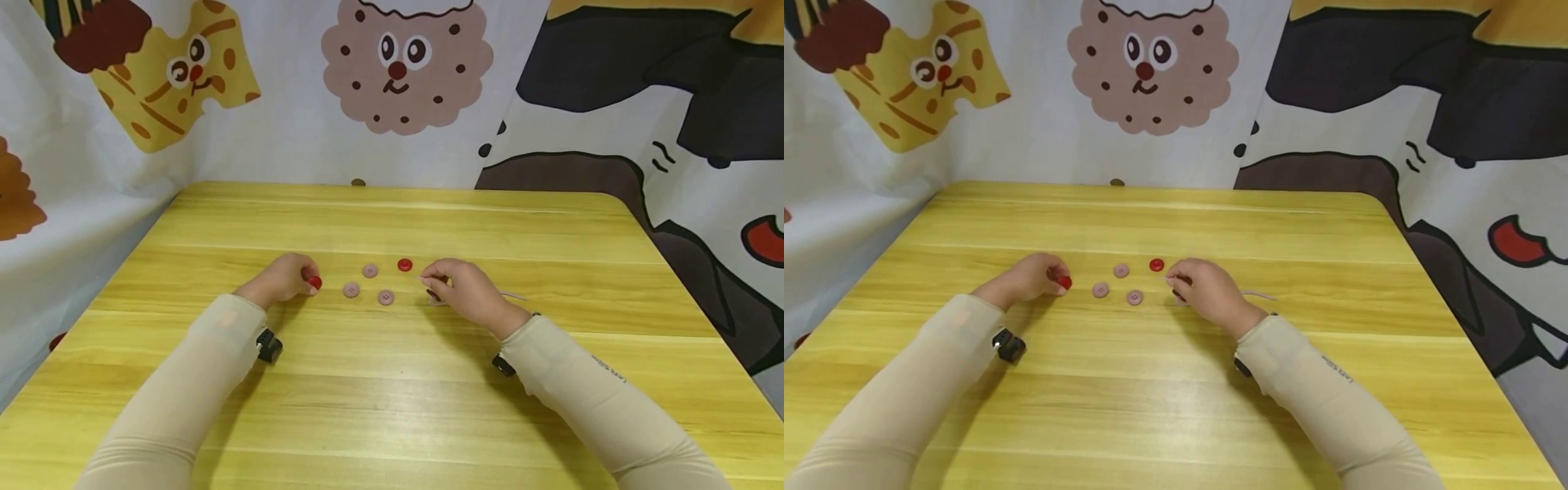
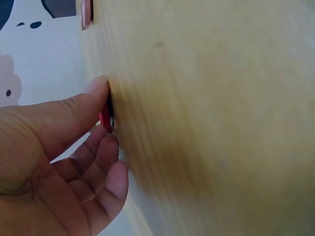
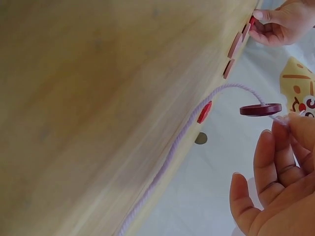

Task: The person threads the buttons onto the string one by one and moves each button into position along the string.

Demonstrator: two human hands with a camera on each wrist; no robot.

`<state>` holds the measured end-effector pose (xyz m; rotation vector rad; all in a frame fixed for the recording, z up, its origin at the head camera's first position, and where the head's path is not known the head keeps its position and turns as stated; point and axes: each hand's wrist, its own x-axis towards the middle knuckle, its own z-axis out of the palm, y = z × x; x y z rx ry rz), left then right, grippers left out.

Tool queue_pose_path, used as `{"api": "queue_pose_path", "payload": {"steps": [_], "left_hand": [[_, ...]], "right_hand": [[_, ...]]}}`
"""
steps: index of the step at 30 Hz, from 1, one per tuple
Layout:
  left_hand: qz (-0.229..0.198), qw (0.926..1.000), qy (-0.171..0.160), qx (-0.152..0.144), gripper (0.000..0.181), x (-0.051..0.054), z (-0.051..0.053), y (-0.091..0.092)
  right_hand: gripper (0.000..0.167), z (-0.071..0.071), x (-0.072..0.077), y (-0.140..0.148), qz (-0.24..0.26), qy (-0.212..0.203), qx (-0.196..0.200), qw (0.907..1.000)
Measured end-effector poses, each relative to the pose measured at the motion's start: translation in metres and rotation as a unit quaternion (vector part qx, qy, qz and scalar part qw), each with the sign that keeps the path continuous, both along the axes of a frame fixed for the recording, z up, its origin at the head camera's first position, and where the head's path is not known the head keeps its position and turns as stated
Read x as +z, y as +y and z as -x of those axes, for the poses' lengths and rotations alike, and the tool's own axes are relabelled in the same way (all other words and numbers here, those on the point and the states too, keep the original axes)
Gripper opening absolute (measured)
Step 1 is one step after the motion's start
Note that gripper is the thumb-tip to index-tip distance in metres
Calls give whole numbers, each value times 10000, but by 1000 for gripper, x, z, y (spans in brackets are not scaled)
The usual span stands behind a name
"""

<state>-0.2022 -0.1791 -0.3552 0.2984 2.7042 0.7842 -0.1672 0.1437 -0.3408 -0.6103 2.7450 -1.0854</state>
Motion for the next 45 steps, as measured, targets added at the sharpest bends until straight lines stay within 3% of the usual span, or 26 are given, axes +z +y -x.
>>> {"api": "queue_pose_path", "payload": {"steps": [20,32,45], "left_hand": [[-8,9991,300,-295,18,-4,2,0],[-440,9987,252,65,23,3,0,5],[-573,9967,550,137,28,7,-2,10]], "right_hand": [[17,1,0,-1,1,-68,31,10000],[16,0,0,-1,-25,23,46,10000],[16,0,0,-1,32,-90,36,9999]]}}
